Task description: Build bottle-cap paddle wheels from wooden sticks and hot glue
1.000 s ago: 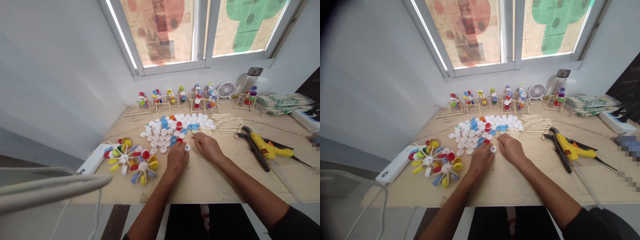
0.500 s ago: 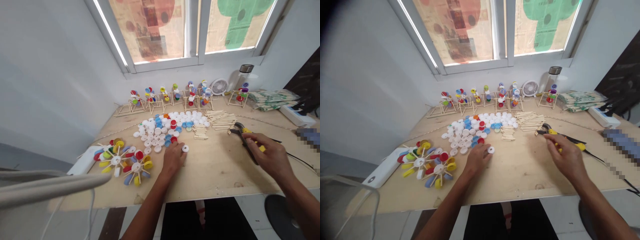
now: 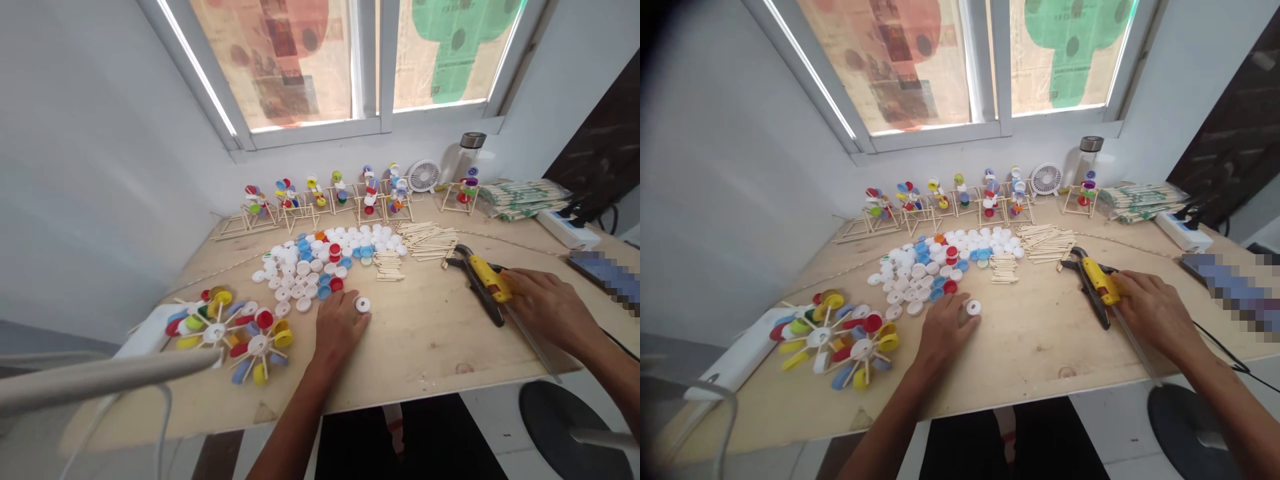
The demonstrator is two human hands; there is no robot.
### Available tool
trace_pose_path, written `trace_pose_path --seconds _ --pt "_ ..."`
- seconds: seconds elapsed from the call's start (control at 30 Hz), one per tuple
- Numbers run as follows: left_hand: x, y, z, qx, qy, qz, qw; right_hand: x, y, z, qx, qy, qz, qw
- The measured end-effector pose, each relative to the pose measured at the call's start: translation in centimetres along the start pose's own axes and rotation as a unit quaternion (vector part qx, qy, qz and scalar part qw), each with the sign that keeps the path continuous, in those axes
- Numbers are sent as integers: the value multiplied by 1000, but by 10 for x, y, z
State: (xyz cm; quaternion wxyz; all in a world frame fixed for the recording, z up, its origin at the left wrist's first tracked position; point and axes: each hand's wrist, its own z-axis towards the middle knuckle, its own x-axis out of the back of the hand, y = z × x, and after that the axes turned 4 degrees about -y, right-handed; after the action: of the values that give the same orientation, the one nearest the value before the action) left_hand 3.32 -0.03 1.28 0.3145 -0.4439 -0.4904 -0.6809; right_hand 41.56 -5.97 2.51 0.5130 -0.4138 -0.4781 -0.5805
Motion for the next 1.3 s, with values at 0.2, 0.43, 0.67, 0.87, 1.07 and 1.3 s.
trace_pose_path --seconds 0.2,0.43,0.67,0.87,1.07,1.3 --pt "2 0 -1 -15 -24 29 999 -7 4 4 -3 -40 -26 999" --pt "-3 0 -2 -6 -5 10 1000 -10 9 9 -13 -32 -40 999" --pt "-2 1 -3 6 9 -9 1000 -20 18 11 0 -11 -53 999" --pt "4 -9 -24 40 35 -60 997 -24 22 9 -4 11 -24 1000" --pt "9 -31 -43 88 108 -69 988 -28 23 7 -26 19 4 999" --pt "13 -44 -50 98 129 -51 985 -34 28 6 -19 29 -3 999"
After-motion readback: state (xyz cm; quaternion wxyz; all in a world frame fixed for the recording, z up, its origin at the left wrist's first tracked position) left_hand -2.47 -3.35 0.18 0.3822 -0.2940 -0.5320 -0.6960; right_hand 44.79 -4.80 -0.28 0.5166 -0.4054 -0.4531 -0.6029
